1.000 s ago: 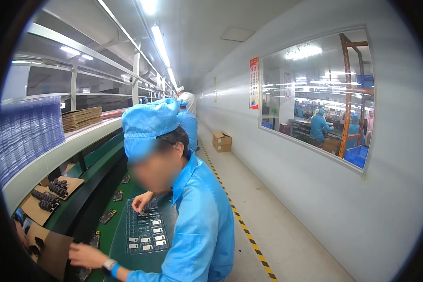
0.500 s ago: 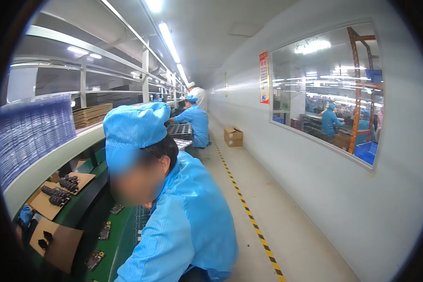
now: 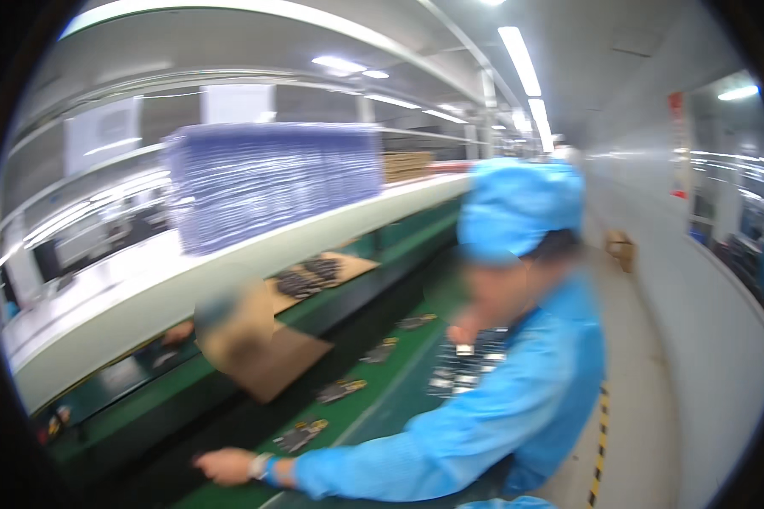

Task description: The worker is assembling small components onto a circuit board on a factory production line.

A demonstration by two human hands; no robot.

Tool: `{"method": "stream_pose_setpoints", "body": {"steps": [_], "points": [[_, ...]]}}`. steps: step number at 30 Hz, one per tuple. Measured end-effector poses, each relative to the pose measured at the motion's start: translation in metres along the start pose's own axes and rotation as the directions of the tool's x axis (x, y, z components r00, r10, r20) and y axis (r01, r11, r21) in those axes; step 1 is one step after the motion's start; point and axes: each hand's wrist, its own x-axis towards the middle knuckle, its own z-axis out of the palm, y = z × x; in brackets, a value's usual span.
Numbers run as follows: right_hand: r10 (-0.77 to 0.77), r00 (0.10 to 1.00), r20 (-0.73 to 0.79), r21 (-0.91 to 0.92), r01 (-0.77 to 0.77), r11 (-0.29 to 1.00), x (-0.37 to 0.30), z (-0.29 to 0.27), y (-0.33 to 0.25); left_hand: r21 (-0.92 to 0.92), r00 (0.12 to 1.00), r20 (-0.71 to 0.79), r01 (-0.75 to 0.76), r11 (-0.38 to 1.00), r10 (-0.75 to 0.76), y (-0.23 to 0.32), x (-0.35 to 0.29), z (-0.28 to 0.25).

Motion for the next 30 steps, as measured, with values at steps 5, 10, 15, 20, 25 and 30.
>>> {"method": "stream_pose_setpoints", "body": {"steps": [5,10,15,20,25,30], "points": [[0.077,0.99,0.122,0.095,-0.089,0.992,-0.035,0.006,0.01,-0.111,0.935,-0.167,-0.334,0.936,0.314,0.013,0.088,0.094],[0.173,0.98,0.095,0.054,-0.178,0.983,-0.029,-0.002,0.015,-0.225,0.975,0.008,-0.213,0.951,0.221,0.012,0.133,0.076],[0.403,0.908,0.115,0.023,-0.408,0.913,-0.021,-0.006,0.01,0.017,0.988,-0.003,-0.155,0.988,0.155,0.046,0.14,0.06],[0.38,0.912,0.152,-0.193,-0.35,0.917,-0.036,-0.004,0.03,0.776,0.232,-0.631,0.175,0.606,0.74,0.036,0.165,0.003],[0.417,0.889,0.19,-0.173,-0.387,0.906,-0.027,-0.005,0.024,0.496,0.212,-0.845,0.652,0.573,0.49,0.01,0.181,-0.052],[0.497,0.848,0.187,-0.152,-0.474,0.867,-0.03,-0.003,0.026,0.632,0.362,-0.756,0.19,0.751,0.545,0.02,0.164,-0.061]]}}
